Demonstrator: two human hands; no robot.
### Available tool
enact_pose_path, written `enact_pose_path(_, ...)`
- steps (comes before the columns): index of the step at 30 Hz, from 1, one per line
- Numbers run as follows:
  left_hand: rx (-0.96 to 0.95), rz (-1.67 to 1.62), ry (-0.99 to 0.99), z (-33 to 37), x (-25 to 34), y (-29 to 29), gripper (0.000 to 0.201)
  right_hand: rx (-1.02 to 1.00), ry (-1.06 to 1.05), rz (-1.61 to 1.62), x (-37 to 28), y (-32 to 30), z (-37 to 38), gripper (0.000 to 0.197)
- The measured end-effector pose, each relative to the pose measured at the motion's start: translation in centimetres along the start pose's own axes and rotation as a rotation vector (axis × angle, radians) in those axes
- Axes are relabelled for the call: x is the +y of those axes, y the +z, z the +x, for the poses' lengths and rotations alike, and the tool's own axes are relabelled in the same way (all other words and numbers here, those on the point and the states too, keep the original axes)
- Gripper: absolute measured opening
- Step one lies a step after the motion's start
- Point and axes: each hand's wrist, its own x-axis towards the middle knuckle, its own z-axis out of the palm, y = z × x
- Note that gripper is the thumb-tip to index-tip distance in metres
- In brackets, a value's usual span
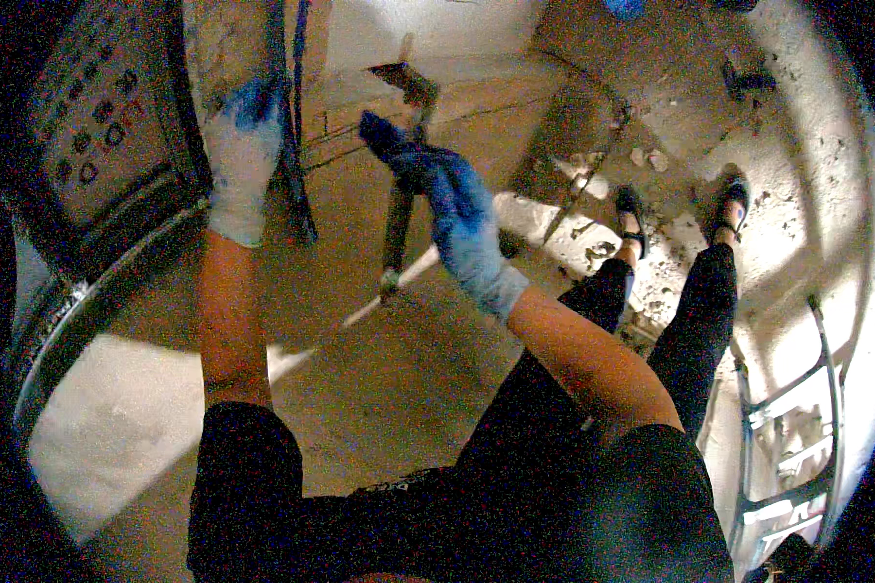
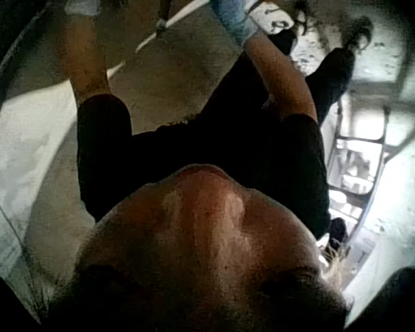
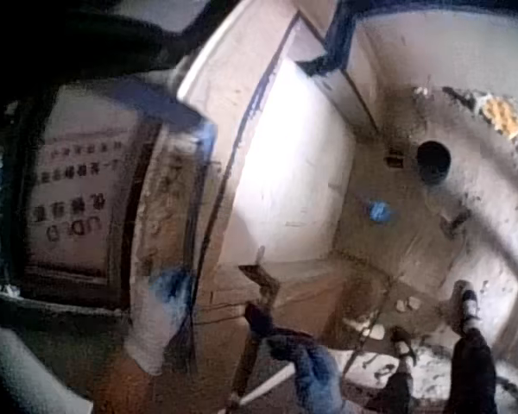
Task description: The person applies blue paint to wall seams and pipes using a spray bottle and a brush, and handles a blue metal frame piece.
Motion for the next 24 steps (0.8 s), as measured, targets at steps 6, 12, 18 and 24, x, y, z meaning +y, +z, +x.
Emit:
enact_pose_path(6, 0.164, -0.122, -0.295, -10.9, 1.4, -0.1, 0.016, -0.001, 0.041, -0.322, -5.8, -6.6, -2.1, 0.032)
enact_pose_path(12, 0.385, -0.636, -0.843, -18.2, 9.3, 2.8, 0.016, -0.092, 0.156, -0.486, -12.8, -9.6, -2.2, 0.038)
enact_pose_path(18, 0.633, -1.170, -1.007, -20.9, 13.0, 10.5, 0.013, -0.243, 0.106, -0.607, -15.1, -9.7, -1.0, 0.043)
enact_pose_path(24, 0.724, -0.958, -0.887, -19.2, 14.2, 11.4, 0.011, -0.248, 0.081, -0.746, -14.2, -10.2, -0.1, 0.043)
